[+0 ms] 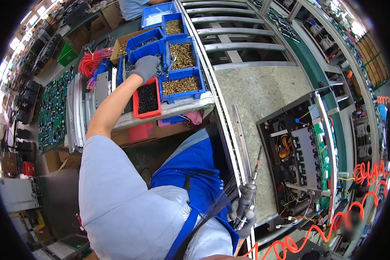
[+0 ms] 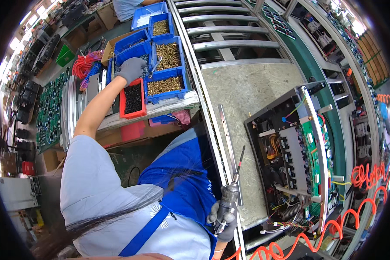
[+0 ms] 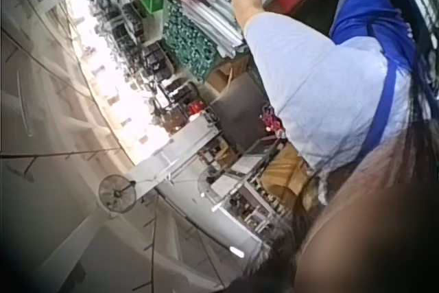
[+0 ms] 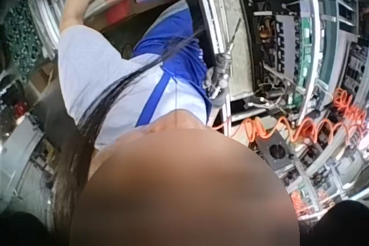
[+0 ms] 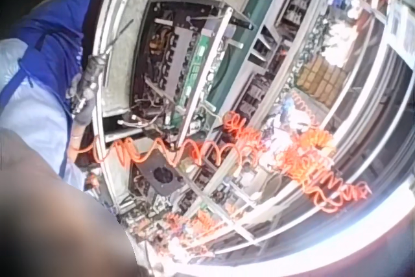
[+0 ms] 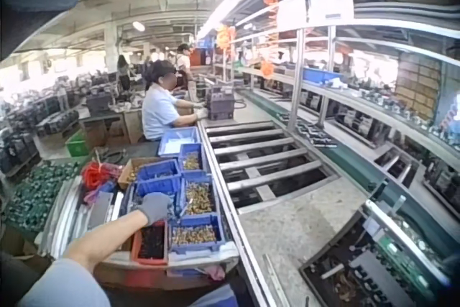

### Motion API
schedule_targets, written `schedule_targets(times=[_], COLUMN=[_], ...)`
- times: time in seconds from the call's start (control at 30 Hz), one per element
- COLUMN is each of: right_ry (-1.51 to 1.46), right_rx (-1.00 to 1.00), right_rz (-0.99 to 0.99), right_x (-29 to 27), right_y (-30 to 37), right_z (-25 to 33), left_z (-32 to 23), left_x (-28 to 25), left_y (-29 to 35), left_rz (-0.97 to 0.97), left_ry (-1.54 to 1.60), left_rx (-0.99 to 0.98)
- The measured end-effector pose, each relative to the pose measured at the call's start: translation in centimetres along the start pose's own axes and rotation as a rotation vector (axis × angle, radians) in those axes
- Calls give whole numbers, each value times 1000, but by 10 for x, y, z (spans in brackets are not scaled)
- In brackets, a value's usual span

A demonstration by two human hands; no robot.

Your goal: Manually assemble components and secure them into an electronic chassis using hand tools.

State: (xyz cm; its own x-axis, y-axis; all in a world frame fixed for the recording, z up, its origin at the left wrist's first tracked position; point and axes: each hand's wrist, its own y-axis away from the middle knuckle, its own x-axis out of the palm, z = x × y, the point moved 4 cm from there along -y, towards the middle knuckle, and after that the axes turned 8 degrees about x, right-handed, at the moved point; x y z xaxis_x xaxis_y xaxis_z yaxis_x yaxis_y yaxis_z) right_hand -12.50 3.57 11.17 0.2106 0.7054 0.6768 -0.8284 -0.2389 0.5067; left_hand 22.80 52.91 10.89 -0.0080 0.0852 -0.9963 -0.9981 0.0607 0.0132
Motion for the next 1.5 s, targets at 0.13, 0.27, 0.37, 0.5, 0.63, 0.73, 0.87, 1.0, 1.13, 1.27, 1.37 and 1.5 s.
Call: schedule_targets(times=[0.13, 0.27, 0.37, 0.5, 0.63, 0.73, 0.87, 1.0, 1.13, 1.27, 1.37, 1.5], right_ry=[99, 203, 178, 238, 239, 235, 283, 189, 43, -5, -24, -12], right_rx=[-103, -163, -183, -234, -285, -284, -208, -309, -497, -575, -622, -640], right_rz=[-132, -234, -264, -233, -285, -329, -298, -414, -506, -545, -575, -555], right_x=[-1, 3, 11, 15, 38, 48, 45, 47, 61, 61, 63, 63], right_y=[20, 43, 55, 68, 80, 78, 87, 111, 133, 138, 134, 128], right_z=[13, 26, 31, 31, 38, 43, 57, 55, 54, 54, 56, 61], left_z=[-4, 5, 14, 5, -9, -69, -181, -306, -438, -526, -562, -589], left_x=[-7, -9, -10, -42, -28, -47, -81, -132, -193, -223, -235, -237], left_y=[9, 13, 14, 32, 18, 30, 21, 12, 31, 48, 52, 45], left_rz=[-165, -229, -199, -242, 36, 316, 450, 993, 1719, 1883, 1980, 1973], left_ry=[81, 155, 226, 541, 1854, 2589, 2716, 2773, 2791, 2688, 2625, 2768], left_rx=[96, 57, 76, 26, -119, 109, 287, 607, 661, 712, 743, 594])
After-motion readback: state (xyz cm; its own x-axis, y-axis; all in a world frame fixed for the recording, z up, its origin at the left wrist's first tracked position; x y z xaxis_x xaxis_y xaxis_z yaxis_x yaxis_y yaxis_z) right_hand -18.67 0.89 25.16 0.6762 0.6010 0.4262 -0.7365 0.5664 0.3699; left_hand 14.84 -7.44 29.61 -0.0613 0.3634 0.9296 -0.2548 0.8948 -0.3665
